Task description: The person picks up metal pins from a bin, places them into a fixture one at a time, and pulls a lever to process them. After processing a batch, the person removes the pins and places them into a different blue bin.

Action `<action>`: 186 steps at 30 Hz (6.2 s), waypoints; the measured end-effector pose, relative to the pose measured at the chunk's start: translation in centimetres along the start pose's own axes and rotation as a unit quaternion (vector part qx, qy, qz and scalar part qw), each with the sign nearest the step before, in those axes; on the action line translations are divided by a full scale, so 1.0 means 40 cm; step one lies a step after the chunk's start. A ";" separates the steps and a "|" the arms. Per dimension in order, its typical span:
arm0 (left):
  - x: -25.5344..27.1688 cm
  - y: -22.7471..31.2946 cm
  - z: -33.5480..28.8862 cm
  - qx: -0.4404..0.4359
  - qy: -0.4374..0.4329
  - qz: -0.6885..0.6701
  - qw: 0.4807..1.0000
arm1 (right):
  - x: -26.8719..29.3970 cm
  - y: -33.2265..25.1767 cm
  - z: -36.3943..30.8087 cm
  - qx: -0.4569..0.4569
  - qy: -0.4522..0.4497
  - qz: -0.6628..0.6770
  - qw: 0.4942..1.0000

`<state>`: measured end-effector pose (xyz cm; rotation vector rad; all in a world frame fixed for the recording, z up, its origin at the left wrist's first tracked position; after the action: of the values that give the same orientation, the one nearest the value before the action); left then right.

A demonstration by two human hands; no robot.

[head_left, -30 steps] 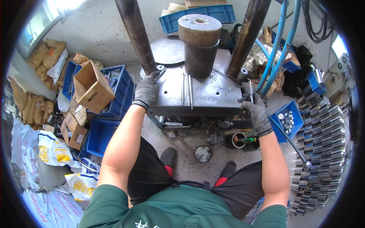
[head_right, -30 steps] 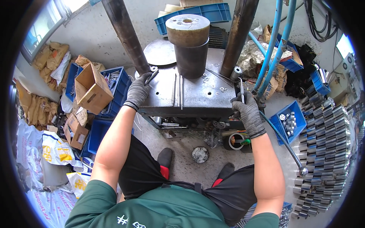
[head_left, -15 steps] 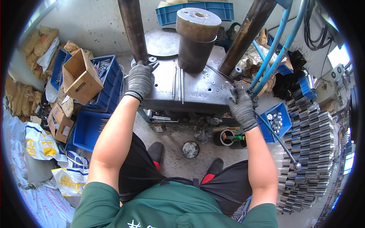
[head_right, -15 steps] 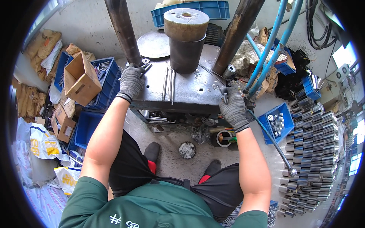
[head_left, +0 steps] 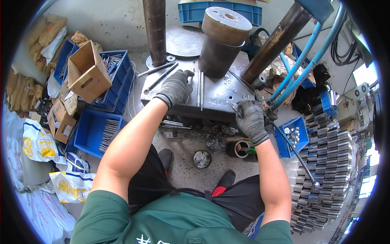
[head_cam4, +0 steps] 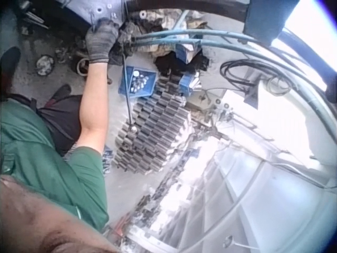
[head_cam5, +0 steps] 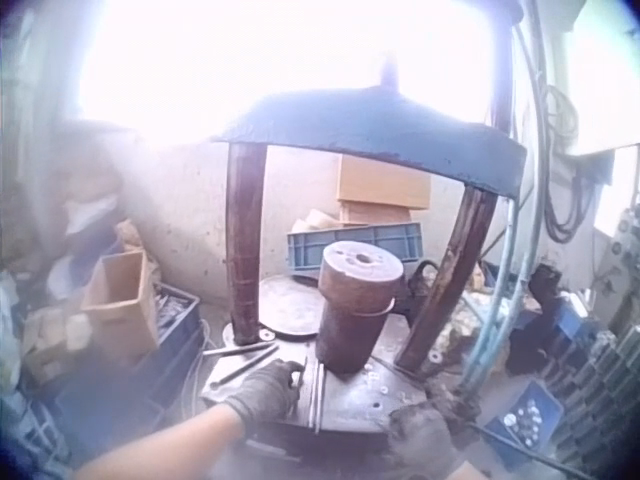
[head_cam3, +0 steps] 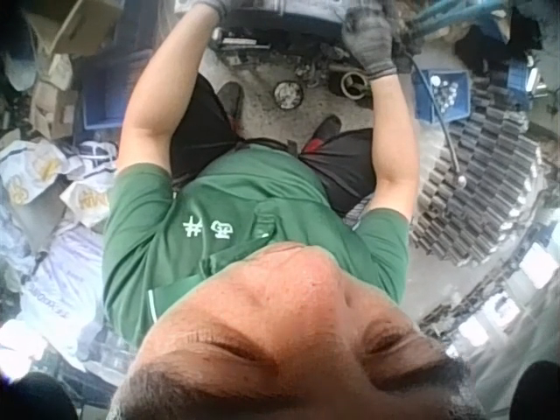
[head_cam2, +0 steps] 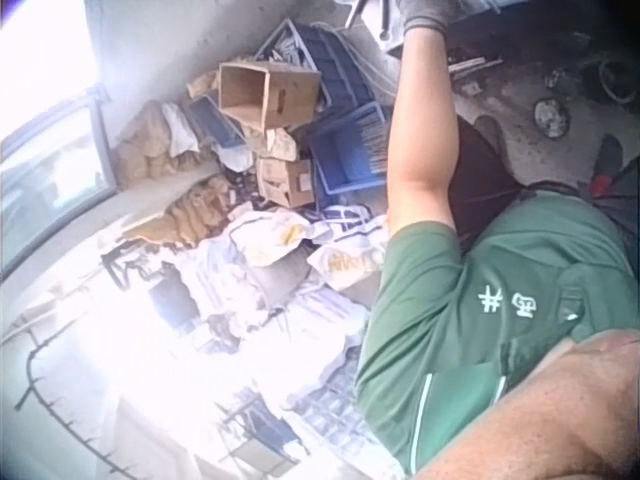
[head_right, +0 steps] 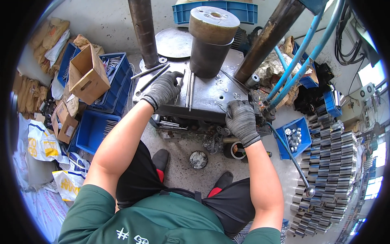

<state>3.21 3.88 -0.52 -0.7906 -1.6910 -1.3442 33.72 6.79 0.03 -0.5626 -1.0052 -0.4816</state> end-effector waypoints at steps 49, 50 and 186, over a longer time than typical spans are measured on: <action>-0.098 0.278 -0.189 -0.092 -0.134 -0.418 0.894 | 0.102 -0.138 -0.024 -0.079 0.089 0.247 0.962; -0.101 0.276 -0.184 -0.123 -0.099 -0.339 0.927 | 0.104 -0.149 -0.018 -0.013 0.101 0.184 0.978; -0.041 0.204 -0.162 -0.066 -0.131 -0.713 0.686 | 0.035 -0.009 -0.044 -0.050 0.019 0.015 0.998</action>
<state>12.33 -0.50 2.42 0.6053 -2.5577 -2.4037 35.26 5.22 0.62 -0.6552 -0.9384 -0.5161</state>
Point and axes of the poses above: each hand's wrist, its own z-axis towards the middle knuckle, its own x-axis out of the back of the hand, y = z × x, the point moved 3 cm from there along z, towards the middle knuckle, and after that the axes turned 7 degrees about z, right-handed, at the moved point
